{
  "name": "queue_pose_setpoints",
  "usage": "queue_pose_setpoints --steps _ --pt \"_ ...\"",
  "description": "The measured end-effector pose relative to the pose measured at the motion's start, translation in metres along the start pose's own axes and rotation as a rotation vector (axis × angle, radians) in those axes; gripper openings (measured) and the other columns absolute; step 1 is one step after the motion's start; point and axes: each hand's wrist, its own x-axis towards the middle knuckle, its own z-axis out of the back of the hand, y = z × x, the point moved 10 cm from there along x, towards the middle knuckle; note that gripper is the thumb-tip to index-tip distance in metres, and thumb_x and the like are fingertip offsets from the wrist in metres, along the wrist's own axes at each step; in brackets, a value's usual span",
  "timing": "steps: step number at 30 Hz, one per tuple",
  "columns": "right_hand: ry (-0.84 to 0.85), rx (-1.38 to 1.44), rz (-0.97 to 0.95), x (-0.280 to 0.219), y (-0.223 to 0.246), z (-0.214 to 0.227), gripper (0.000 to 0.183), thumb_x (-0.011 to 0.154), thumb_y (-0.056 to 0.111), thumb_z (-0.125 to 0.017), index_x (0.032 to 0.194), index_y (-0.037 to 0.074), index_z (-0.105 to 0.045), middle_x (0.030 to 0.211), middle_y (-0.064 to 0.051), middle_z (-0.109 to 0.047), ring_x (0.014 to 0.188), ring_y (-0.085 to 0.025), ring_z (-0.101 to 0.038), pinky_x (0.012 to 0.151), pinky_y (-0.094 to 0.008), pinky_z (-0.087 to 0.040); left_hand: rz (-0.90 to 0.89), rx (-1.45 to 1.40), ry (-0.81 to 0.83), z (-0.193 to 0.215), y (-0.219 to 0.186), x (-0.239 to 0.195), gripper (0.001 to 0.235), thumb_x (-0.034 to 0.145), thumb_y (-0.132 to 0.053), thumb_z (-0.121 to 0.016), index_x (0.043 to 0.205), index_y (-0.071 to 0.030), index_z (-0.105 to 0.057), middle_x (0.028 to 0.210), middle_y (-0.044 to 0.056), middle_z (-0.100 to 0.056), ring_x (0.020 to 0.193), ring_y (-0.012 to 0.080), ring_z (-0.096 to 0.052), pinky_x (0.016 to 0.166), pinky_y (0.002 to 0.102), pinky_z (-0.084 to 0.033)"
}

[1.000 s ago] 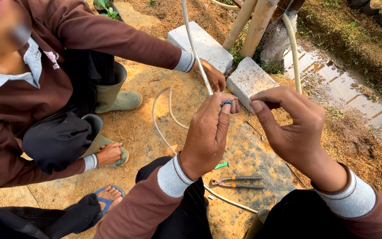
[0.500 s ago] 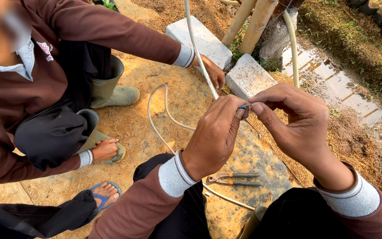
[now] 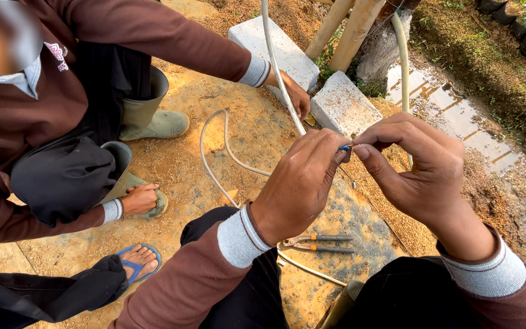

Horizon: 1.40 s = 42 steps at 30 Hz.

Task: The person strips the outer insulation of a white cable and twists the inner wires together. They use pliers to crimp the connection and secure the wires.

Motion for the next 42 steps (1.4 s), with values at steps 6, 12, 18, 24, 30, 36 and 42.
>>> queue_pose_setpoints --steps 6,12,18,24,30,36,42 --pt "0.017 -0.024 -0.025 -0.002 -0.004 -0.003 0.009 0.1 0.002 -0.076 0.098 -0.001 -0.068 0.094 -0.008 -0.071 0.081 -0.014 -0.07 0.074 -0.024 -0.055 -0.034 0.054 0.0 -0.003 -0.002 -0.002 0.013 0.112 -0.008 -0.054 0.121 0.0 -0.055 0.11 0.017 -0.063 0.112 0.0359 -0.065 0.1 0.047 -0.053" --pt "-0.008 -0.025 0.043 -0.002 0.004 0.0 0.009 0.102 0.001 -0.074 0.105 -0.002 -0.067 0.098 -0.012 -0.071 0.087 -0.017 -0.071 0.078 -0.026 -0.057 0.007 -0.002 0.007 -0.003 0.004 -0.001 0.016 0.107 -0.004 -0.058 0.123 0.001 -0.059 0.11 0.017 -0.066 0.108 0.0348 -0.067 0.095 0.046 -0.054" --pt "0.017 -0.056 0.078 -0.002 0.009 -0.001 0.012 0.101 -0.003 -0.073 0.108 -0.001 -0.065 0.105 -0.012 -0.07 0.088 -0.016 -0.071 0.075 -0.026 -0.058 0.032 -0.072 0.003 -0.003 0.007 -0.003 0.022 0.107 -0.003 -0.06 0.128 0.002 -0.061 0.114 0.018 -0.069 0.109 0.0335 -0.069 0.093 0.043 -0.057" --pt "0.035 -0.013 0.031 -0.003 0.008 0.0 0.013 0.1 -0.005 -0.073 0.109 0.0 -0.064 0.106 -0.012 -0.068 0.084 -0.014 -0.071 0.071 -0.023 -0.058 -0.007 -0.12 0.04 0.0 0.008 -0.003 0.028 0.103 -0.002 -0.065 0.132 0.0 -0.062 0.12 0.018 -0.073 0.113 0.0321 -0.074 0.092 0.037 -0.063" --pt "0.025 0.059 0.005 -0.003 0.01 0.002 0.012 0.101 -0.004 -0.071 0.11 -0.001 -0.063 0.107 -0.012 -0.068 0.082 -0.012 -0.071 0.07 -0.022 -0.06 -0.031 -0.15 0.021 0.002 0.003 -0.003 0.028 0.104 -0.004 -0.067 0.131 -0.001 -0.062 0.118 0.018 -0.073 0.112 0.0315 -0.075 0.09 0.036 -0.064" --pt "0.027 0.073 -0.026 -0.004 0.014 0.004 0.009 0.101 -0.004 -0.07 0.107 -0.004 -0.063 0.106 -0.012 -0.068 0.082 -0.012 -0.071 0.069 -0.022 -0.063 -0.079 -0.114 -0.019 0.004 -0.004 -0.003 0.026 0.105 -0.006 -0.067 0.13 0.0 -0.063 0.116 0.016 -0.073 0.111 0.0301 -0.075 0.093 0.036 -0.064" --pt "0.026 -0.021 -0.035 -0.003 0.015 0.005 0.008 0.1 -0.001 -0.071 0.104 -0.004 -0.064 0.102 -0.011 -0.067 0.084 -0.012 -0.069 0.07 -0.022 -0.061 -0.119 -0.063 -0.028 0.005 -0.011 -0.003 0.024 0.104 -0.006 -0.069 0.126 0.001 -0.063 0.113 0.015 -0.073 0.11 0.0307 -0.075 0.094 0.037 -0.062"
